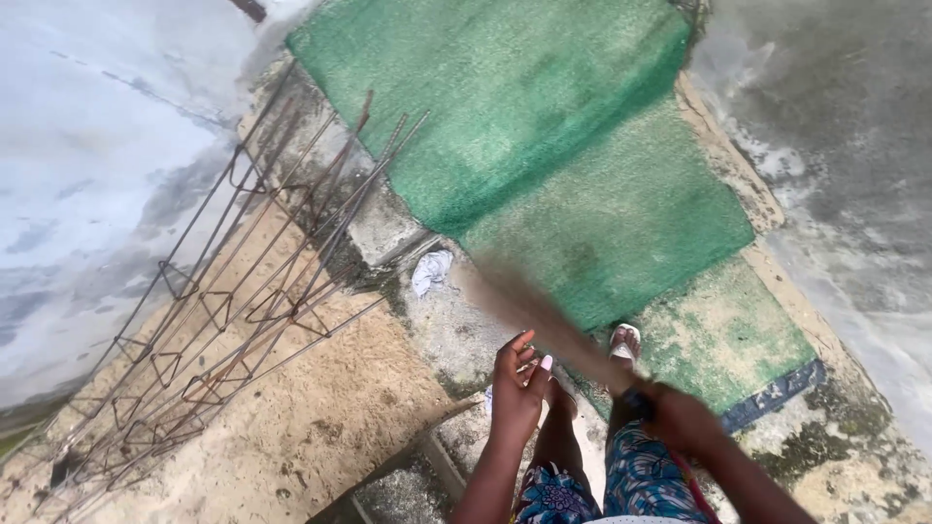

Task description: Sweeping the stairs and outdoor entryway with a broom.

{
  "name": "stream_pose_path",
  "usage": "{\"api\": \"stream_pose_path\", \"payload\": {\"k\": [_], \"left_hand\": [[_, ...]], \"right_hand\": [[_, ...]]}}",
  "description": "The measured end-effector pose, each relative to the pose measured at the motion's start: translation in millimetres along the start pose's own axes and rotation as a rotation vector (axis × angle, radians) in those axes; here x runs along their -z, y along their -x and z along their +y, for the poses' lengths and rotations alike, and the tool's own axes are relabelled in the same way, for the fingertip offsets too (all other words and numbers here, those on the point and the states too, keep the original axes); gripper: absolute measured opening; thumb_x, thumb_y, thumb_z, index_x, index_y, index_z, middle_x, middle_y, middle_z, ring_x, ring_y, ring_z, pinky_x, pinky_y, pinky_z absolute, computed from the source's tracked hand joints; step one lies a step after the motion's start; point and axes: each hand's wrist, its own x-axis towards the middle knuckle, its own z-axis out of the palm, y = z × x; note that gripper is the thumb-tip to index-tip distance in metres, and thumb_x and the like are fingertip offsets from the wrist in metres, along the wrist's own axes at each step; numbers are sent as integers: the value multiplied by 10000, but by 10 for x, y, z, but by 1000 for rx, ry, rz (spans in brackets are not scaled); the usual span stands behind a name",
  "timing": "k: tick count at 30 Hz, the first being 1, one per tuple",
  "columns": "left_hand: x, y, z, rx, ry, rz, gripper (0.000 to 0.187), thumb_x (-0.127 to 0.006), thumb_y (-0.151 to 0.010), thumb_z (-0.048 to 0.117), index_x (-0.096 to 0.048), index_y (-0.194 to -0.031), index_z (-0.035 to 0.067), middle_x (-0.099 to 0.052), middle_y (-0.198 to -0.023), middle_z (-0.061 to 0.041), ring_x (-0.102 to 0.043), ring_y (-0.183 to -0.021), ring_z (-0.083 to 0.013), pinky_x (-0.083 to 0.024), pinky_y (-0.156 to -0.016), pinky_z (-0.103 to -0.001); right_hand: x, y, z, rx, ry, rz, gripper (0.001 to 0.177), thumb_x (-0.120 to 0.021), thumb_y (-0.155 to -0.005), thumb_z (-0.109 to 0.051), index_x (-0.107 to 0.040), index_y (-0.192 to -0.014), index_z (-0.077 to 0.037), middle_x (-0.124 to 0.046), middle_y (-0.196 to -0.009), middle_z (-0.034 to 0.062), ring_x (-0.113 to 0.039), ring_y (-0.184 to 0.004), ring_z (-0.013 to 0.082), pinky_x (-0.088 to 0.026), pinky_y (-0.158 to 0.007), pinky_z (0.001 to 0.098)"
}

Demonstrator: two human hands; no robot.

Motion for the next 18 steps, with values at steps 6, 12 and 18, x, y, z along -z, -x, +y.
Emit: {"api": "stream_pose_path", "payload": {"k": [6, 12, 18], "left_hand": [[10, 54, -241, 13, 96, 160, 499, -678, -942, 124, -520, -1413, 77, -548, -1453, -84, -570, -1288, -222, -548, -991, -370], [-398, 117, -395, 112, 90, 312, 553, -687, -919, 101, -511, -1442, 66, -581, -1407, -89, -602, -1252, -232, -544, -975, -357], [-1158, 27, -186, 198, 254, 293, 609, -679, -896, 75, -471, -1467, 93, -591, -1354, -165, -603, -1226, -237, -568, -944, -358]], "right_hand": [[499, -921, 1167, -395, -200, 370, 1169, -829, -741, -368, -206, -1710, -172, -719, -1135, 294, -733, -977, 448, -596, -878, 513], [-874, -1565, 837, 284, 439, -165, 609, -776, -699, -284, -619, -1271, -145, -740, -1029, 153, -722, -980, 334, -570, -932, 445], [624, -527, 809, 249, 113, -157, 1161, -824, -688, -237, -163, -1624, -423, -628, -1238, 211, -729, -911, 363, -618, -827, 443]]}}
